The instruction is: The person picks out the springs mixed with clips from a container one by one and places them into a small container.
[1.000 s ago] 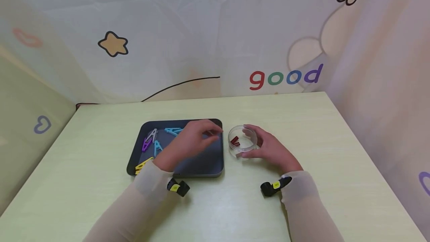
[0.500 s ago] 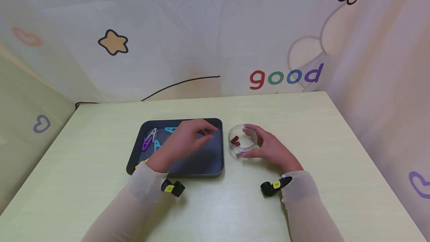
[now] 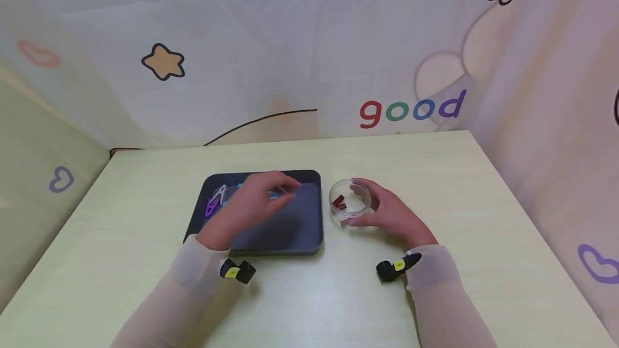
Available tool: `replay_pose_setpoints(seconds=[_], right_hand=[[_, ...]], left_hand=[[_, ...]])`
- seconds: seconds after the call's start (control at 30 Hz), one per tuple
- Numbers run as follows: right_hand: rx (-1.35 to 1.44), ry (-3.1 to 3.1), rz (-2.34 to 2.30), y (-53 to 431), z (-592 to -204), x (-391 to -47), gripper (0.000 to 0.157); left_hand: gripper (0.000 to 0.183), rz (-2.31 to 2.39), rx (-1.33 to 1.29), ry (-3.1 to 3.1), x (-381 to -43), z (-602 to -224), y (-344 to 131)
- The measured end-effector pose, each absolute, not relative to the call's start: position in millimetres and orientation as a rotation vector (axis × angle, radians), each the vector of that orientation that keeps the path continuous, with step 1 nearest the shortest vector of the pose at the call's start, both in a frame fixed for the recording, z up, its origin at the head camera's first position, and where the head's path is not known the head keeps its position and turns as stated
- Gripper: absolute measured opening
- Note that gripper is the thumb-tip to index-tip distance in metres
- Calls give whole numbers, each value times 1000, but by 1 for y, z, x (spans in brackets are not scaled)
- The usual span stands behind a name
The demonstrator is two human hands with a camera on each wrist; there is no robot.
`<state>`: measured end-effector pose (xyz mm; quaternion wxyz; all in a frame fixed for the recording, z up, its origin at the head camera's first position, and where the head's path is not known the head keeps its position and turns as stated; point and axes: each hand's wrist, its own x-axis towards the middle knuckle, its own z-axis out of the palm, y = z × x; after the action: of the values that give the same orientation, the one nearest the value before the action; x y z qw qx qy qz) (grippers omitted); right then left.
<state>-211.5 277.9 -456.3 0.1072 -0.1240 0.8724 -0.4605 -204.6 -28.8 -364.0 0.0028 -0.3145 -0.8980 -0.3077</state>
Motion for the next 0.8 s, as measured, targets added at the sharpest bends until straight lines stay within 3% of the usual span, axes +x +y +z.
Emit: replay_pose_setpoints(seconds=[0.8], right_hand=[[-343, 2577, -1320, 274, -455, -210, 93]], left_hand=[[23, -967, -989, -2798, -200, -359, -65]])
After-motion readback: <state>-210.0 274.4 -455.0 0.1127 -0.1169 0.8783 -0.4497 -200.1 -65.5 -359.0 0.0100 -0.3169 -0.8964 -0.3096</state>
